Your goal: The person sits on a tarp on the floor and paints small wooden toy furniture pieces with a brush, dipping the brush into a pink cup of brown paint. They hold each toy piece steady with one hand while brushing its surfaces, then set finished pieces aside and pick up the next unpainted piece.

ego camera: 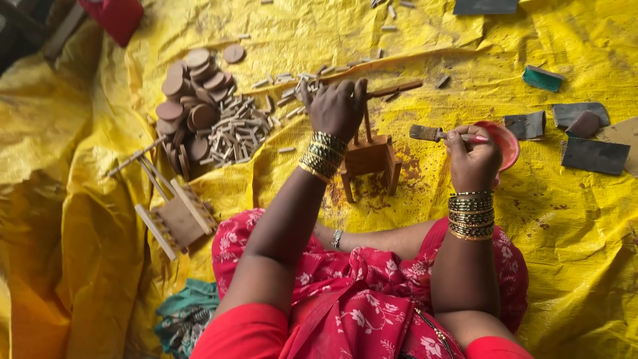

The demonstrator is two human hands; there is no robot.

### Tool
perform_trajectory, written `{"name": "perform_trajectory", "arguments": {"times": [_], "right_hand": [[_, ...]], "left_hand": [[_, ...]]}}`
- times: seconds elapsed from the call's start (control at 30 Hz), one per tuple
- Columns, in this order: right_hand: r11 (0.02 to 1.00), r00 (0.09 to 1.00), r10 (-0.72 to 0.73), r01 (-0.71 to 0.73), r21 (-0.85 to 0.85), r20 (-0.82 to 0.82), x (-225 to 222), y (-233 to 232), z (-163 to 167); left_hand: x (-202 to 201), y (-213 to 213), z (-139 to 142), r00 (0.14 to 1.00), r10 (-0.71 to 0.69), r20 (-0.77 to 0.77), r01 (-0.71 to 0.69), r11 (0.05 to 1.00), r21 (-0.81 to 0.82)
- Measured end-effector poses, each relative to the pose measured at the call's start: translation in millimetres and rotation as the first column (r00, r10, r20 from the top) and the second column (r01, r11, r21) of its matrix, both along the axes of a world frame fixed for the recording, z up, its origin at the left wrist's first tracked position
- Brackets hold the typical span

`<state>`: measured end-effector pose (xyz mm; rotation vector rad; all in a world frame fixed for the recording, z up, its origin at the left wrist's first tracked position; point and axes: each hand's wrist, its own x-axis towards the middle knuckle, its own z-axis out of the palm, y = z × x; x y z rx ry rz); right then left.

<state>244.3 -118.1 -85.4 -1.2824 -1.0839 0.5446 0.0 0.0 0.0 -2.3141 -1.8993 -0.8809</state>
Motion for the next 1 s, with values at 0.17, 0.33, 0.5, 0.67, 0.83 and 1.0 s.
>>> {"name": "perform_trajectory", "arguments": {"times": [0.17, 0.33, 0.5, 0.67, 0.83, 1.0], "right_hand": [[0.999, 0.997, -0.048, 0.049, 0.011, -0.063, 7.4, 2.0, -6.5], [0.999, 0.991, -0.027, 0.033, 0.038, -0.133, 17.9, 4.0, -21.0], [0.994, 0.980, 0.021, 0.001, 0.109, -0.199, 24.6, 8.4, -36.7], [0.997, 0.981, -0.015, 0.030, 0.075, -0.191, 17.7, 15.5, -42.9], [0.997, 0.991, -0.050, 0.057, 0.050, -0.122, 14.3, 13.7, -39.9], [0.996, 0.995, -0.072, 0.076, 0.049, -0.067, 15.4, 12.0, -37.4]], "left_hand": [[18.9, 8.6, -38.2, 0.995, 0.001, 0.098, -0.014, 0.991, 0.132], [11.6, 33.9, -64.6, 0.987, -0.106, 0.121, 0.102, 0.994, 0.045], [-33.3, 45.2, -72.1, 0.930, -0.300, 0.211, 0.272, 0.950, 0.153], [-46.3, 51.3, -68.2, 0.875, -0.417, 0.244, 0.401, 0.909, 0.117], [-25.0, 40.8, -59.6, 0.867, -0.431, 0.250, 0.454, 0.890, -0.041], [-10.4, 38.7, -32.2, 0.939, -0.263, 0.223, 0.333, 0.858, -0.391]]}}
